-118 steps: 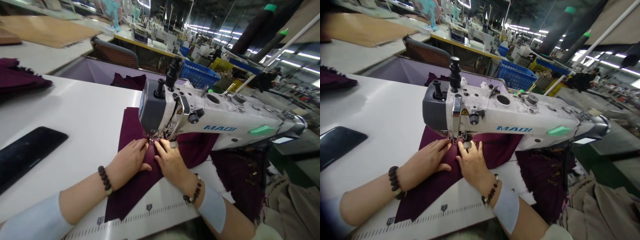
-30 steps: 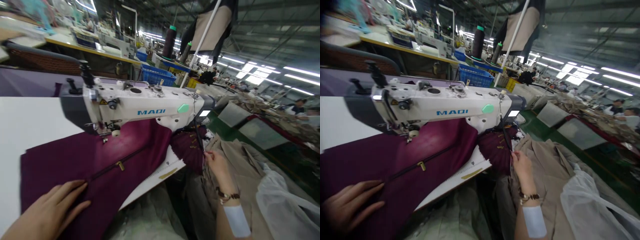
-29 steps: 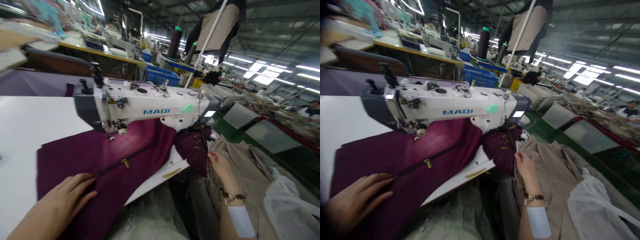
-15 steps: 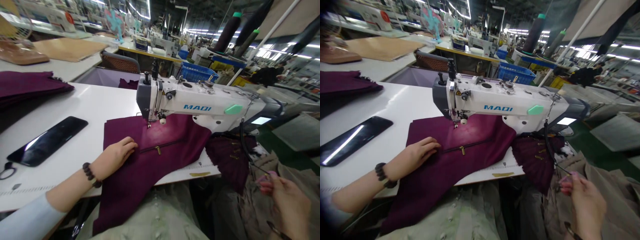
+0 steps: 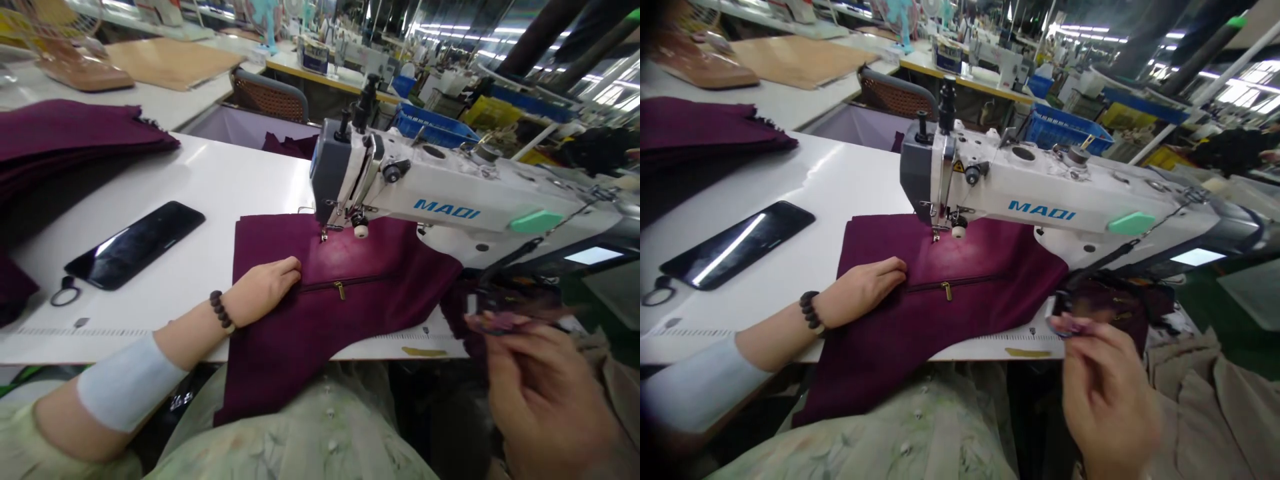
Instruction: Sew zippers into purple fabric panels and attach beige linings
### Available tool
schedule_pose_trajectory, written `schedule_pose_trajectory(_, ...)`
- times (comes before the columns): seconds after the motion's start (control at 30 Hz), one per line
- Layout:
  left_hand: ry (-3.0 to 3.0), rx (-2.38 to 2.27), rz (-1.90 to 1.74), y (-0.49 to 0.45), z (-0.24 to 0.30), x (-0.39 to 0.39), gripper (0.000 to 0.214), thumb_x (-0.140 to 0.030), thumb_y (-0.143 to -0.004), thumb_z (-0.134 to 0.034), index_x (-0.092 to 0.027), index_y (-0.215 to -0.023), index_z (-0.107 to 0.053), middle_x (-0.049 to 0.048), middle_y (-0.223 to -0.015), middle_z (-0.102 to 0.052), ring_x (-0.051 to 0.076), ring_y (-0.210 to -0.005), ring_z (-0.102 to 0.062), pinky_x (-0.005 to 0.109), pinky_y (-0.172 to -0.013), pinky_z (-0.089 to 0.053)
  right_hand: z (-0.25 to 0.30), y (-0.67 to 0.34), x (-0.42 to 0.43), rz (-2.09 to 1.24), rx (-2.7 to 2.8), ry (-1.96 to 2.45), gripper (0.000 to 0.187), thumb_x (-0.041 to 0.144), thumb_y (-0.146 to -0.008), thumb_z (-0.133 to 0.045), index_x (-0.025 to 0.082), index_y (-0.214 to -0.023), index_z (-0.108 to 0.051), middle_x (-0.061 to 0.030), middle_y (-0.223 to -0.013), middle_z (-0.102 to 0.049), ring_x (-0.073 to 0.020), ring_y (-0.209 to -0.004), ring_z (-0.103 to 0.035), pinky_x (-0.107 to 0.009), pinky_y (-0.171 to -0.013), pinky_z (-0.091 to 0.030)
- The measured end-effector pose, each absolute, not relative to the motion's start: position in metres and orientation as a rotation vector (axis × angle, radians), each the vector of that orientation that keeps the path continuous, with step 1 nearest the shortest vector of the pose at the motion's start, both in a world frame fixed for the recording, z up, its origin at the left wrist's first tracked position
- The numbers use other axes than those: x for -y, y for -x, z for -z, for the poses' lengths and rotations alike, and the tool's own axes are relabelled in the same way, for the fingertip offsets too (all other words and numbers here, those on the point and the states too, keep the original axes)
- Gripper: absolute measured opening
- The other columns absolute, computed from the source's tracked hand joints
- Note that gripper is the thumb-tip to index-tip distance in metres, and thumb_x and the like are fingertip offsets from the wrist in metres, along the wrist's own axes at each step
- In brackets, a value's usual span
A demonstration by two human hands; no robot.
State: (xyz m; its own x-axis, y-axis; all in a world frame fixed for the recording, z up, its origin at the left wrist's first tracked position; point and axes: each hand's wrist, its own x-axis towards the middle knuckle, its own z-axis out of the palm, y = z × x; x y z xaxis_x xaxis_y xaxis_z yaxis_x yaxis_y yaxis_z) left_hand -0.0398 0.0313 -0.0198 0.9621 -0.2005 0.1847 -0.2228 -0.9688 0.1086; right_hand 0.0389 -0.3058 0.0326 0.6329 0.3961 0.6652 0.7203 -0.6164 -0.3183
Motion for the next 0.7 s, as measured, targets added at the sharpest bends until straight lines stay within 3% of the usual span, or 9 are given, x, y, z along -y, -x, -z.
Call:
schedule_pose_trajectory(0.2,-2.918,0.336,-0.233,0.041,0.015,-0.033,0.032,-0.02,-0.095,-0.028,-0.012,-0.108,-0.056,0.0097,-0.112,-0.053,0.015,-0.082,-0.059,0.027,-0.075,-0.049,-0.027,-0.042,0.242,0.433,1.158,2.198,0.018,0.003,-0.079,-0.034,0.019,-0.085,-0.042,-0.0042,-0.085,-0.052,-0.0133,-0.081,-0.054,-0.025,-0.07,-0.044)
schedule_pose_trajectory(0.43,-2.903,0.341,-0.178,0.036,0.017,-0.034,0.032,-0.02,-0.095,-0.028,-0.013,-0.086,-0.058,0.006,-0.098,-0.057,0.015,-0.079,-0.057,0.025,-0.072,-0.047,0.006,-0.053,0.224,0.271,1.33,2.432,0.038,0.003,-0.074,-0.035,0.011,-0.106,-0.054,-0.0081,-0.087,-0.044,-0.0192,-0.082,-0.047,-0.033,-0.072,-0.042)
schedule_pose_trajectory(0.6,-2.852,0.34,-0.354,0.038,0.026,-0.036,0.034,-0.021,-0.096,-0.025,-0.012,-0.084,-0.056,0.0069,-0.093,-0.056,0.013,-0.069,-0.055,0.024,-0.064,-0.047,0.007,-0.059,0.235,0.509,1.528,2.581,0.024,0.012,-0.084,-0.046,0.018,-0.097,-0.065,-0.0095,-0.086,-0.048,-0.022,-0.078,-0.046,-0.035,-0.064,-0.039)
schedule_pose_trajectory(0.7,-2.81,0.316,-0.392,0.038,0.027,-0.036,0.034,-0.021,-0.096,-0.025,-0.012,-0.084,-0.055,0.0074,-0.092,-0.055,0.013,-0.069,-0.056,0.024,-0.064,-0.048,-0.002,-0.057,0.24,0.732,1.572,2.519,0.015,0.014,-0.084,-0.052,0.019,-0.09,-0.065,-0.0102,-0.093,-0.053,-0.0262,-0.089,-0.049,-0.044,-0.075,-0.04)
